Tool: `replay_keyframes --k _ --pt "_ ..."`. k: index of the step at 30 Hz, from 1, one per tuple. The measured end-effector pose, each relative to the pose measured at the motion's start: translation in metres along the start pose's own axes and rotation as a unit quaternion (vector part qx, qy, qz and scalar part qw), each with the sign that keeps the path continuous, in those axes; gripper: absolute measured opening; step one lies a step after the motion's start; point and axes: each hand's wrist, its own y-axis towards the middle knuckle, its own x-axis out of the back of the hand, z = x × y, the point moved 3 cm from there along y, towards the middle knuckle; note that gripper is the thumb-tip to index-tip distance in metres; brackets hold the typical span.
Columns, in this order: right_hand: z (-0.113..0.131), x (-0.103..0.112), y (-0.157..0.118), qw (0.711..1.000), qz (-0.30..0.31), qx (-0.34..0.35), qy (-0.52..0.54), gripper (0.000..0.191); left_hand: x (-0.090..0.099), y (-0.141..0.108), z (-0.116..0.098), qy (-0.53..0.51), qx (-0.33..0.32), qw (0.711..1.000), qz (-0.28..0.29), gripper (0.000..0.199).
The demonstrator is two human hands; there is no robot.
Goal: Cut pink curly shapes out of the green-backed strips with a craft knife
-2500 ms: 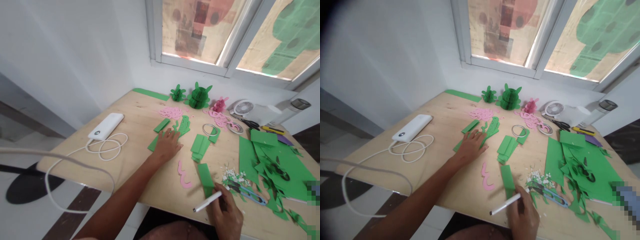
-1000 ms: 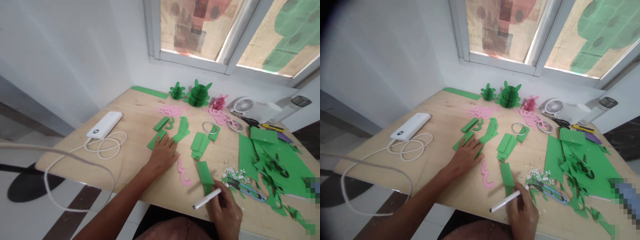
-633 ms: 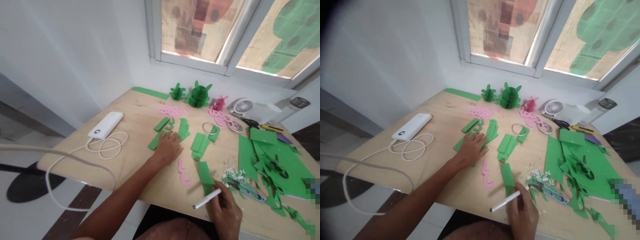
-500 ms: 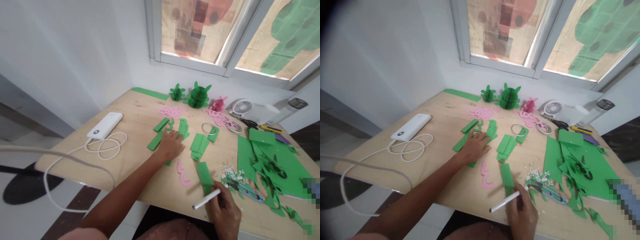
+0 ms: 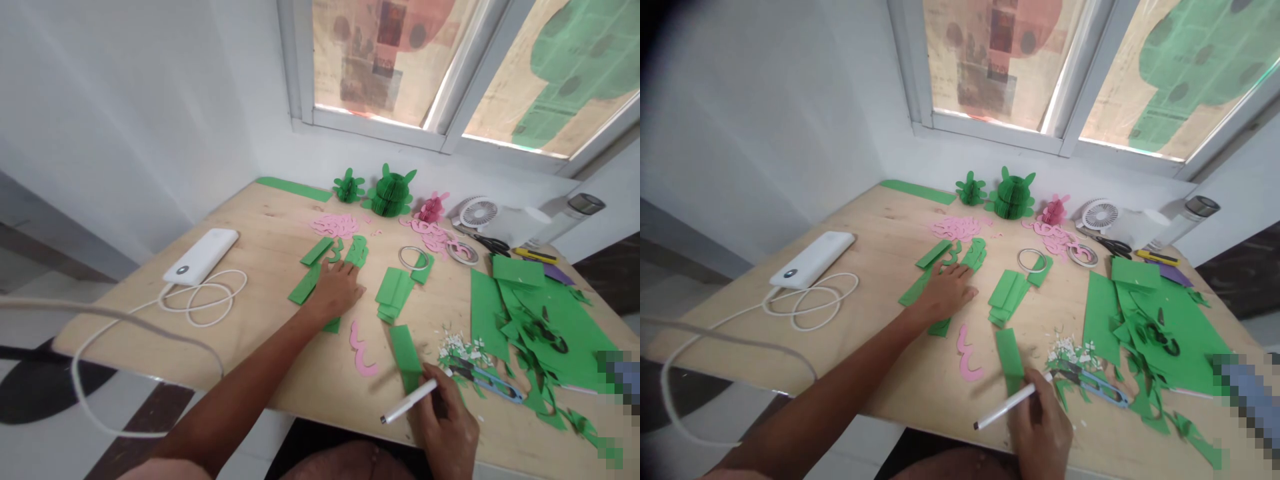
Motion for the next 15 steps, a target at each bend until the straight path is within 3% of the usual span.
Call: replay_keyframes --k 8,15 --pt "0.0 0.0 0.0 0.999 -0.009 0.035 -0.005 0.038 -0.002 0.004 0.011 0.011 0.034 0.999 0.009 0.033" --pt "0.006 0.003 0.003 0.998 -0.021 0.06 -0.012 0.036 0.002 0.002 0.013 0.021 0.022 0.999 0.021 0.032"
